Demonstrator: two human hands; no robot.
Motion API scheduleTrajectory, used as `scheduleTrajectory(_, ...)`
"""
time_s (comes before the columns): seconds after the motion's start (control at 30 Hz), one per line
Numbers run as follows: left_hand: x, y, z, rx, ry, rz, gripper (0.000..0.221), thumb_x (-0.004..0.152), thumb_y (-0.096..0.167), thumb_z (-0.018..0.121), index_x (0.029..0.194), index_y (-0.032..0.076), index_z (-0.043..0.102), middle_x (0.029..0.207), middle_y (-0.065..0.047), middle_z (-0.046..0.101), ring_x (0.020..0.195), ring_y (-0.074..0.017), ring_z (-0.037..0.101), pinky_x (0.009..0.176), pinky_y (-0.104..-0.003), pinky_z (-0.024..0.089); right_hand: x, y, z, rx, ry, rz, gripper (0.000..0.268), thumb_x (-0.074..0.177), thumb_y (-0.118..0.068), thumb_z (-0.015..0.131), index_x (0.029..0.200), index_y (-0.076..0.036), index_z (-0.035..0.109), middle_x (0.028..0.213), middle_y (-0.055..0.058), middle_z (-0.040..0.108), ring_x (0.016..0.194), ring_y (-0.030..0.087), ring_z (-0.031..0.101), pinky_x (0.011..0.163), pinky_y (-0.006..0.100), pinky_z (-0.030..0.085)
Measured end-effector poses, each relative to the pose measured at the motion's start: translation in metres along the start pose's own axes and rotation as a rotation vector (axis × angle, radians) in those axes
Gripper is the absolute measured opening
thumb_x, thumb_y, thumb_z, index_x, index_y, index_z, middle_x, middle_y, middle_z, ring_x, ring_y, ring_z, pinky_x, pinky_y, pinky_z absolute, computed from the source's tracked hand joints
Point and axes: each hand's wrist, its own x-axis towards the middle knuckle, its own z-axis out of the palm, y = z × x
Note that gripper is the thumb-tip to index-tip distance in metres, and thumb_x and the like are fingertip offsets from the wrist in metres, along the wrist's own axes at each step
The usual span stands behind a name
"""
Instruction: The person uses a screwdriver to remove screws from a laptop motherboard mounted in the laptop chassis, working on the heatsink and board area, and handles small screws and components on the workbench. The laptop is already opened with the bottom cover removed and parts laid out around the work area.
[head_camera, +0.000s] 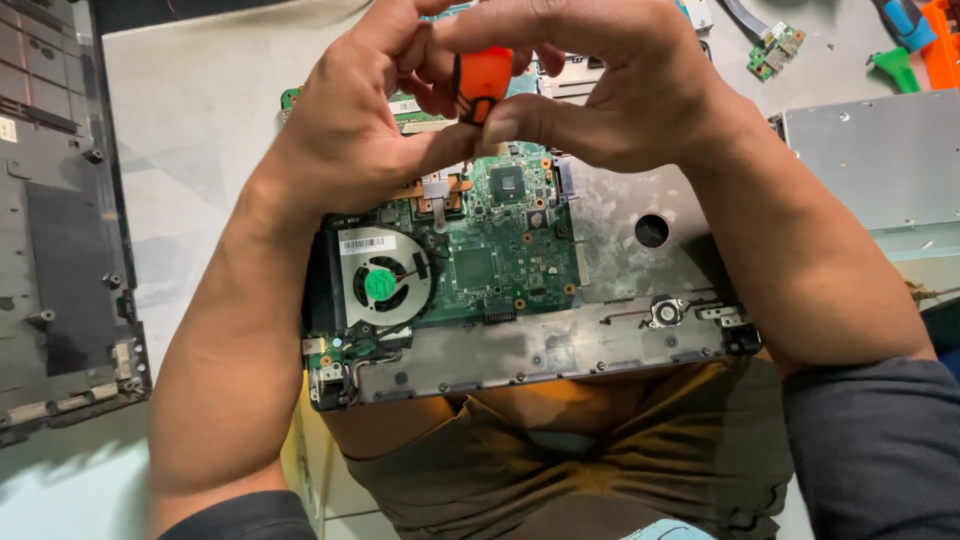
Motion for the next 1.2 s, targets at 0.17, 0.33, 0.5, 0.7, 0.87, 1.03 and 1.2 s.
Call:
scheduleTrajectory(0.17,-0.002,-0.008,0.004,0.007,0.056,-0.078,0.086,0.089,0.022,0.096,0.157,0.007,0.045,0.093,0.0,0.05,0.084,-0.0118,0.048,0.079,-0.025,0.046,-0.002,0.001,0.001,0.041,0.027,0.041,0.037,0.103,0.019,0.085,0.133,0.012,0.065,0.116,0.019,0.073,0.088,0.021,0.063,0.081,0.033,0.053)
scheduleTrajectory(0.33,-0.004,0.002,-0.006,-0.05,0.001,-0.113,0.081,0.098,-0.002,0.09,0.158,0.012,0.037,0.115,-0.008,0.077,0.099,-0.015,0.073,0.082,-0.024,0.05,-0.001,0.002,0.0,-0.047,0.037,0.002,0.018,0.108,0.016,0.069,0.126,0.015,0.066,0.129,0.028,0.068,0.088,0.027,0.06,0.077,0.036,0.05)
scheduleTrajectory(0.5,-0.004,-0.009,-0.007,-0.112,-0.09,-0.053,0.077,0.102,-0.003,0.083,0.159,0.015,0.033,0.131,-0.009,0.071,0.112,-0.016,0.073,0.095,-0.027,0.058,-0.004,0.005,0.001,-0.013,0.024,0.016,0.033,0.107,0.025,0.064,0.138,0.014,0.06,0.14,0.029,0.067,0.093,0.027,0.065,0.08,0.035,0.053)
scheduleTrajectory(0.7,-0.002,-0.012,-0.006,0.013,-0.049,-0.016,0.076,0.098,0.011,0.093,0.152,0.013,0.04,0.103,-0.003,0.071,0.09,-0.012,0.065,0.08,-0.025,0.053,-0.003,0.005,0.003,-0.024,-0.001,0.039,0.047,0.102,0.015,0.069,0.147,0.015,0.055,0.141,0.029,0.064,0.098,0.027,0.06,0.083,0.035,0.05)
scheduleTrajectory(0.87,-0.003,-0.013,-0.003,0.132,0.04,-0.096,0.102,0.085,0.028,0.109,0.158,0.017,0.038,0.087,0.0,0.068,0.08,-0.0102,0.063,0.071,-0.025,0.053,-0.005,0.01,0.011,-0.069,0.049,0.048,0.05,0.1,0.008,0.086,0.143,0.011,0.061,0.126,0.022,0.06,0.099,0.026,0.057,0.082,0.034,0.05)
scheduleTrajectory(1.03,-0.001,-0.007,-0.004,0.148,0.014,-0.098,0.092,0.087,0.032,0.102,0.153,0.013,0.042,0.092,0.0,0.065,0.085,-0.0097,0.063,0.072,-0.023,0.055,-0.003,0.008,0.013,-0.136,0.045,0.047,0.05,0.103,0.005,0.085,0.146,0.014,0.059,0.118,0.023,0.066,0.09,0.026,0.054,0.08,0.035,0.048)
scheduleTrajectory(1.2,-0.001,-0.008,-0.01,0.152,-0.102,-0.009,0.074,0.097,0.048,0.076,0.146,0.007,0.038,0.1,-0.008,0.071,0.084,-0.017,0.066,0.073,-0.03,0.056,-0.002,0.008,0.012,-0.092,0.035,0.032,0.04,0.106,0.01,0.073,0.142,0.015,0.058,0.12,0.027,0.068,0.09,0.028,0.057,0.081,0.037,0.048)
